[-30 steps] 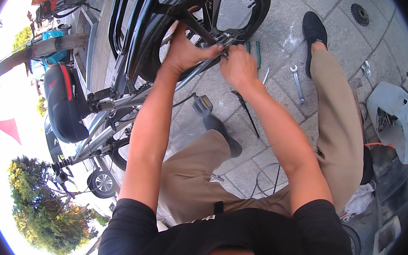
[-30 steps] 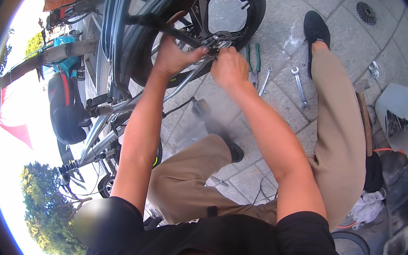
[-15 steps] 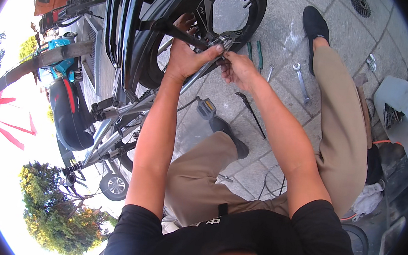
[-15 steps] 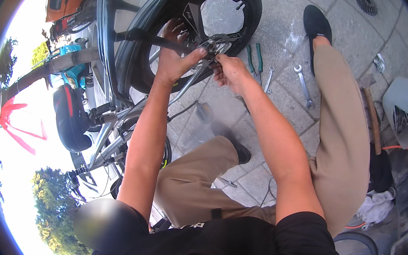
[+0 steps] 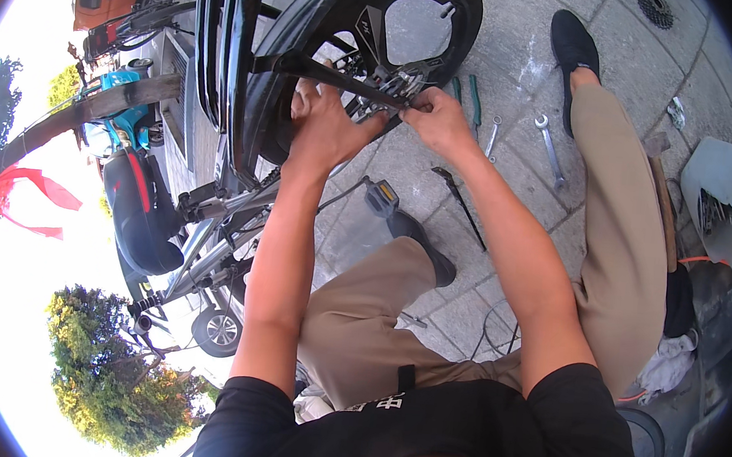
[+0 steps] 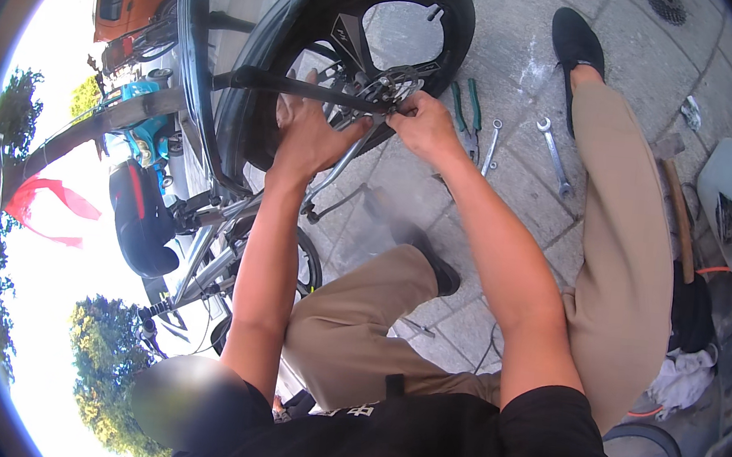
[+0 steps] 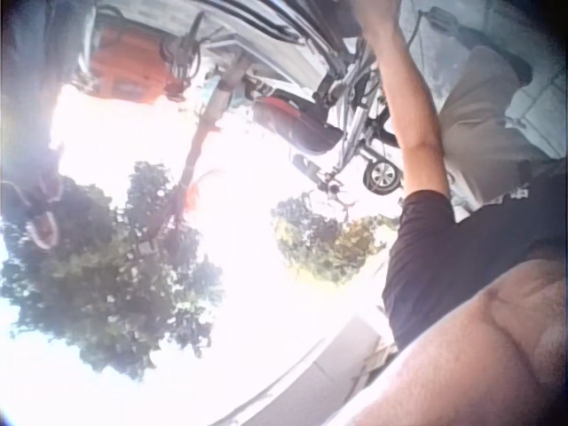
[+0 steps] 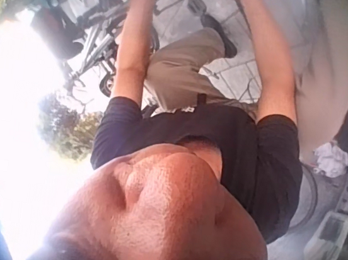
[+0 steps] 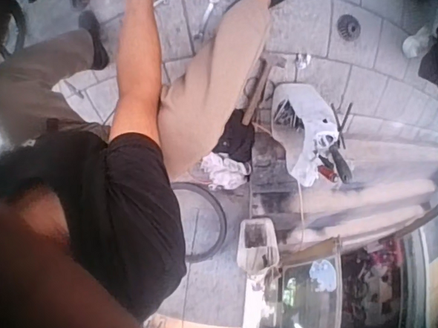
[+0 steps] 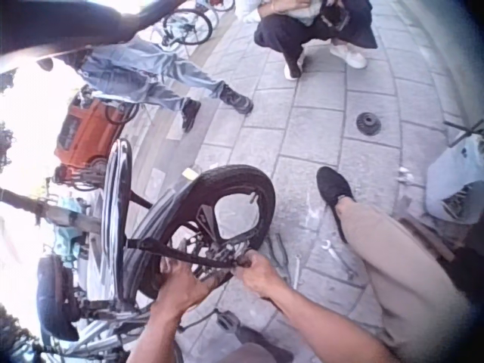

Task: The person uses a wrench to tighten bolts on the rear wheel and derailleur of a bicycle. They flip the bicycle upright and continue adjusting the rear derailleur and wheel area with the wrench.

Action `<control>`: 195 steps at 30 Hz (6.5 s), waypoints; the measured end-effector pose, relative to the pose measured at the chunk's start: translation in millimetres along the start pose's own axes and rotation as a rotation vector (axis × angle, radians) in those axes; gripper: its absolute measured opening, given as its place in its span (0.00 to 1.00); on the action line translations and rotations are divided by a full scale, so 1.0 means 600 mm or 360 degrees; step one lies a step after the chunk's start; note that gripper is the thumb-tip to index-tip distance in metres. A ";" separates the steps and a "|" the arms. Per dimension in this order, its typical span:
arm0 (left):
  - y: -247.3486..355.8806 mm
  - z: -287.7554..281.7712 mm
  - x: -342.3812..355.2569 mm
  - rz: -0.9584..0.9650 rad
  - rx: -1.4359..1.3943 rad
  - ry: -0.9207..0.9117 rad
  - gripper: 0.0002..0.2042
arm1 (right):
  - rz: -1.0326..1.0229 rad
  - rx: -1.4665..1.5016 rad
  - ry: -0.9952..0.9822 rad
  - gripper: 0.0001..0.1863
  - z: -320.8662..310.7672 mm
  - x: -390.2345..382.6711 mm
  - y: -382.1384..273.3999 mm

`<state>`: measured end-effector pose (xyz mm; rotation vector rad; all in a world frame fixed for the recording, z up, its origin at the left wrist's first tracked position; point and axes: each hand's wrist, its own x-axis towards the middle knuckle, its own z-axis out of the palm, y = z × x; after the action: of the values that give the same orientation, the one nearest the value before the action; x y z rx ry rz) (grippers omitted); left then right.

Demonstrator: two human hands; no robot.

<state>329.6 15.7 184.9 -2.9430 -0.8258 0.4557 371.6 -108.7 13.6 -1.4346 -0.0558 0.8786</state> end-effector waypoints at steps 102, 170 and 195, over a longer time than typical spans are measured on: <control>-0.028 -0.004 0.016 0.0155 -0.0466 -0.0079 0.48 | -0.0772 -0.0276 -0.0258 0.22 -0.032 -0.094 -0.200; -0.029 0.013 0.036 0.0008 -0.0076 -0.0048 0.55 | -0.0135 -0.1174 0.0293 0.25 0.062 0.006 0.088; -0.054 0.039 0.032 0.0170 -0.0372 0.0200 0.46 | -0.0545 -0.1361 -0.0294 0.20 -0.021 -0.091 -0.238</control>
<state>322.0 52.6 161.4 -3.2014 -0.7577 0.1866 409.6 -133.2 160.5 -2.0359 -0.8791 0.7191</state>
